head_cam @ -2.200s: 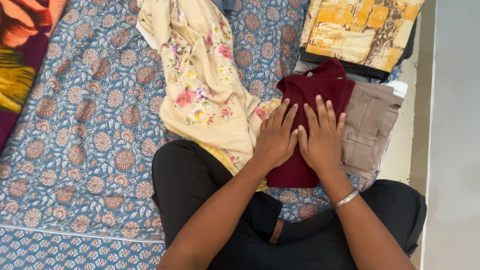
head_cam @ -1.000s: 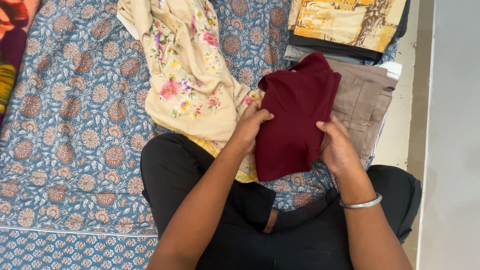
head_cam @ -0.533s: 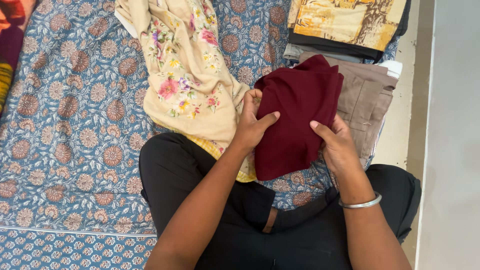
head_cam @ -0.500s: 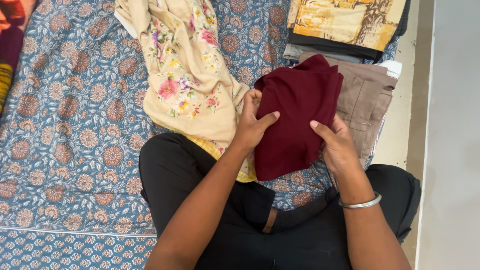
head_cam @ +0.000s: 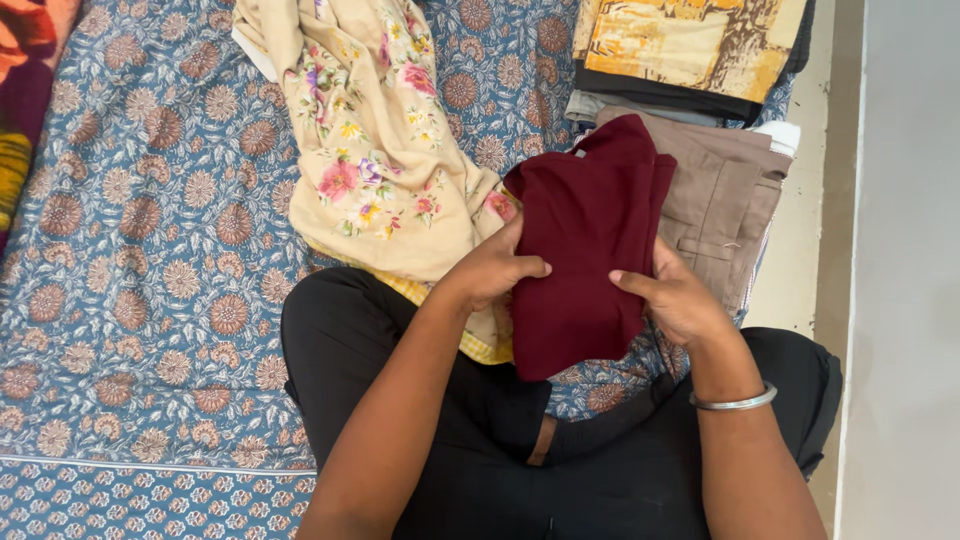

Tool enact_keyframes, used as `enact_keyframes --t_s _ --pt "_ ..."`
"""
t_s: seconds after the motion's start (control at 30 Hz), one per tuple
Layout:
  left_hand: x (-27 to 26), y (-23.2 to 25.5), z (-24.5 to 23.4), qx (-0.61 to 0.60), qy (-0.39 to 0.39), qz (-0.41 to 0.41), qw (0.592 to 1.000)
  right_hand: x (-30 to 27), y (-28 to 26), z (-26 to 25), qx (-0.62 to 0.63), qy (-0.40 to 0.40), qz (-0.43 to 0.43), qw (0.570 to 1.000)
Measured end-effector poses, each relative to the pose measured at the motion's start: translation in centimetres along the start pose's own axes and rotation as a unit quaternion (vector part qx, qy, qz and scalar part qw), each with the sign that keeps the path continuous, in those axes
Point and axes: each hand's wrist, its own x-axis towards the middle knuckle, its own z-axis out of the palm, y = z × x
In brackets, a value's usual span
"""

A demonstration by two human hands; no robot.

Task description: The person folds a maroon shirt, a pair of light blue jeans, and a white cloth by hand on a patterned bedsheet. Each item is smoothed, folded into a compact rectangle, and placed on a growing stack.

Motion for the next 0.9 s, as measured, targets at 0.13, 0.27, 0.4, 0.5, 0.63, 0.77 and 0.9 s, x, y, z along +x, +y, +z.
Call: enact_keyframes --t_s 0.13,0.27,0.4,0.5,0.63,0.77,0.9 --pt "-0.1 0.3 0.5 0.064 -0.002 0.198 0.978 0.4 1.5 -1.0 0.049 0.046 -0.098 0.993" --pt "-0.9 1.7 0.7 0.117 -0.02 0.38 0.918 0.1 2.2 -1.7 -0.017 0.066 -0.232 0.97" --pt "-1.8 3.2 1.9 0.12 -0.022 0.419 0.9 -0.3 0.9 -0.8 0.011 0.0 -0.264 0.964" --pt "-2.2 3.2 2.6 0.076 0.0 0.391 0.917 -0.1 0.0 0.5 0.106 0.018 -0.228 0.968" --pt "-1.3 2.0 2.0 -0.062 0.035 0.287 0.955 0.0 0.8 -0.6 0.168 0.005 -0.121 0.978" --pt "0.1 -0.2 0.8 0.001 0.02 0.271 0.962 1.4 5.0 -3.2 -0.03 -0.034 -0.123 0.991" --pt "0.9 -2.2 0.4 0.018 0.017 0.256 0.966 2.4 8.2 -4.9 0.07 0.024 -0.041 0.996"
